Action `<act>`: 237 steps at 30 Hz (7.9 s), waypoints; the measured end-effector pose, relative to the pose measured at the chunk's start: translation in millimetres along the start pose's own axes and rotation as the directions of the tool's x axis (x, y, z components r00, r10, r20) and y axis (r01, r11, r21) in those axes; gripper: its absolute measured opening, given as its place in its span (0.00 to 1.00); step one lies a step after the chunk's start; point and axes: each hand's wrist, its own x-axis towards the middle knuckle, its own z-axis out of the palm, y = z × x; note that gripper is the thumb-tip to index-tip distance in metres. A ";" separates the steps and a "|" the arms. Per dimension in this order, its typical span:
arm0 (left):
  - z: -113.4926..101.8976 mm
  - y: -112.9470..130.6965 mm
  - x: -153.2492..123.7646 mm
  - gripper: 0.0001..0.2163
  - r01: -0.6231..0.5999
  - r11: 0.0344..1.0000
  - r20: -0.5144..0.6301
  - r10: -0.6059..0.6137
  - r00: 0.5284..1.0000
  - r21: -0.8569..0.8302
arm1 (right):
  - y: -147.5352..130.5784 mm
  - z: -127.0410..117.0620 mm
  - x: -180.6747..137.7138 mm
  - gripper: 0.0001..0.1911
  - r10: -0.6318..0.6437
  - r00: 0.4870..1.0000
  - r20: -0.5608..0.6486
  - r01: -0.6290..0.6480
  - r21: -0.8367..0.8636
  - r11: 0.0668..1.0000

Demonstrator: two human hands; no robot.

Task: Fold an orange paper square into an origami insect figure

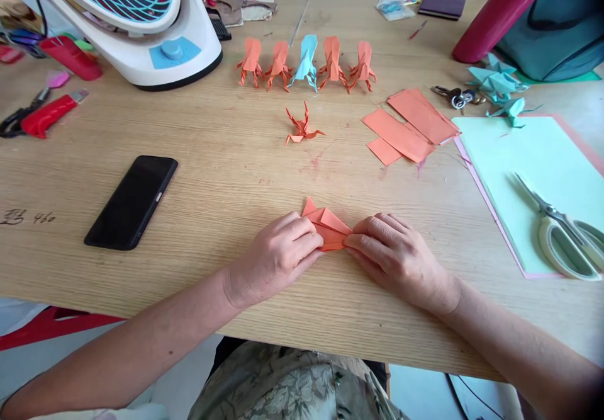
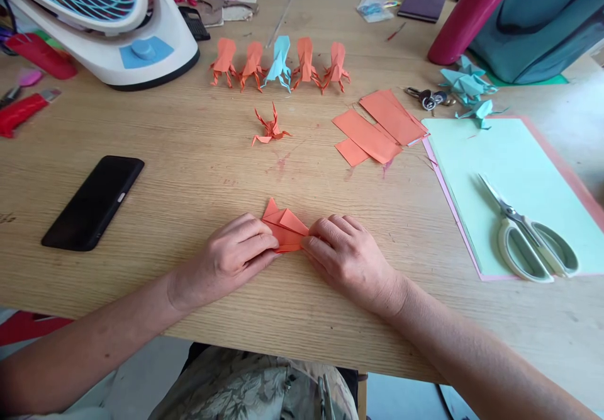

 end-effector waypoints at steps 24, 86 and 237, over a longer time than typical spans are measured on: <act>-0.7 -6.7 0.2 0.08 0.069 0.997 0.018 -0.069 0.997 -0.043 | -1.8 -1.2 1.0 0.05 0.098 0.995 0.033 -0.102 0.120 0.988; -10.0 -23.3 -9.9 0.36 -0.170 0.983 0.401 0.128 0.907 0.071 | 18.1 -21.5 -15.6 0.18 0.015 0.988 0.155 -0.054 0.247 0.967; 9.0 -8.0 40.5 0.19 0.131 0.945 0.218 -0.066 0.974 -0.300 | 7.3 -34.6 -8.8 0.12 -0.164 0.967 0.194 0.147 0.097 0.984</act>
